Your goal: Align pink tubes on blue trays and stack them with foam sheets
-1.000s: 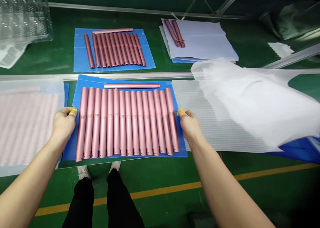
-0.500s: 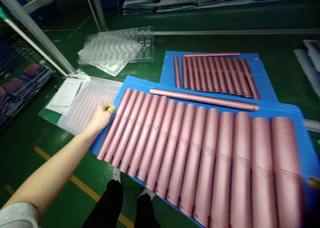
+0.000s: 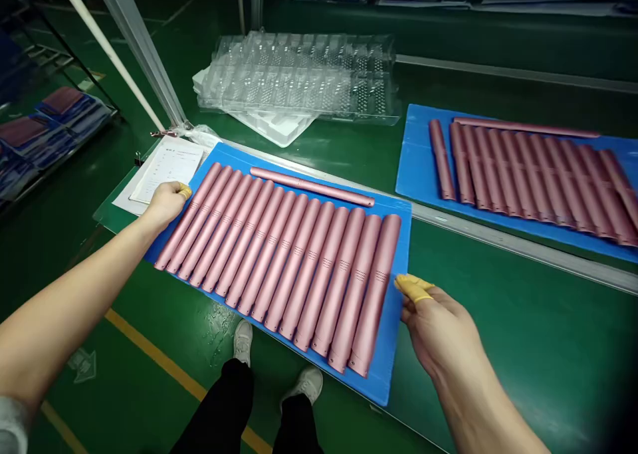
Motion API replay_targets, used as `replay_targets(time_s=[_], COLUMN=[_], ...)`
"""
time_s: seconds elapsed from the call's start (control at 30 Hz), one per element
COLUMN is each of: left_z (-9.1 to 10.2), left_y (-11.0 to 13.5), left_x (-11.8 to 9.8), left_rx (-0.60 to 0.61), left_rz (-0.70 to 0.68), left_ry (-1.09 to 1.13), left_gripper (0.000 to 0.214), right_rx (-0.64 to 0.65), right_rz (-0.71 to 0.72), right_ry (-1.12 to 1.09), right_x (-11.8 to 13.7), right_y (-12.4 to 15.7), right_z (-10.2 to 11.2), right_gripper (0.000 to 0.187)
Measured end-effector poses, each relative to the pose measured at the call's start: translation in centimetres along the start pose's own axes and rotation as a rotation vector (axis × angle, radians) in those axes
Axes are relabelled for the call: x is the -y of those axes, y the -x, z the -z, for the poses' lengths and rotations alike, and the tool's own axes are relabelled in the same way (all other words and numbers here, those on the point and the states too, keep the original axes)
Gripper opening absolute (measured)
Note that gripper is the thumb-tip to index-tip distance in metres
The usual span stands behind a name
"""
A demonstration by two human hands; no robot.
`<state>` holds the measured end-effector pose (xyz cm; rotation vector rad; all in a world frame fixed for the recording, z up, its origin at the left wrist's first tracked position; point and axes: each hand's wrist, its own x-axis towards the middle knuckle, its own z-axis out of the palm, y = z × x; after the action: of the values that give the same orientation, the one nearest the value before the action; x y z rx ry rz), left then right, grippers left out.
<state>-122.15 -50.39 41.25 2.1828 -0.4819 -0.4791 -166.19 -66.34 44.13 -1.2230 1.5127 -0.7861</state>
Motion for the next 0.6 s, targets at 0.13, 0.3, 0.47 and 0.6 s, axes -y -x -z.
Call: replay_targets(time_s=[0.13,0.3,0.47,0.6], left_z=[-1.2,-1.1,0.5,2.5], left_y=[-1.7,-0.9,2.8,8.6], left_x=[1.5,2.6,2.6,2.3], left_rx=[0.028,0.003,-0.147,-0.385], left_rz=[0.033,-0.087,-0.400,-0.761], left_ry=[-0.064,-0.239,-0.387,-0.318], left_gripper=[0.012,0.031,0.034,0.028], right_rx=[-0.023,-0.108,-0.108,-0.187], right_rz=[-0.155,-0.183,-0.163,-0.009], right_ry=[0.006,0.021,-0.006,-0.020], right_x=[-1.0,-2.9,-4.4,-6.7], right_y=[-0.5,-0.8,0.3,3.1], right_z=[-2.0,-2.2,-1.4,1.1], right_gripper=[0.036,0.037,0.048,0.061])
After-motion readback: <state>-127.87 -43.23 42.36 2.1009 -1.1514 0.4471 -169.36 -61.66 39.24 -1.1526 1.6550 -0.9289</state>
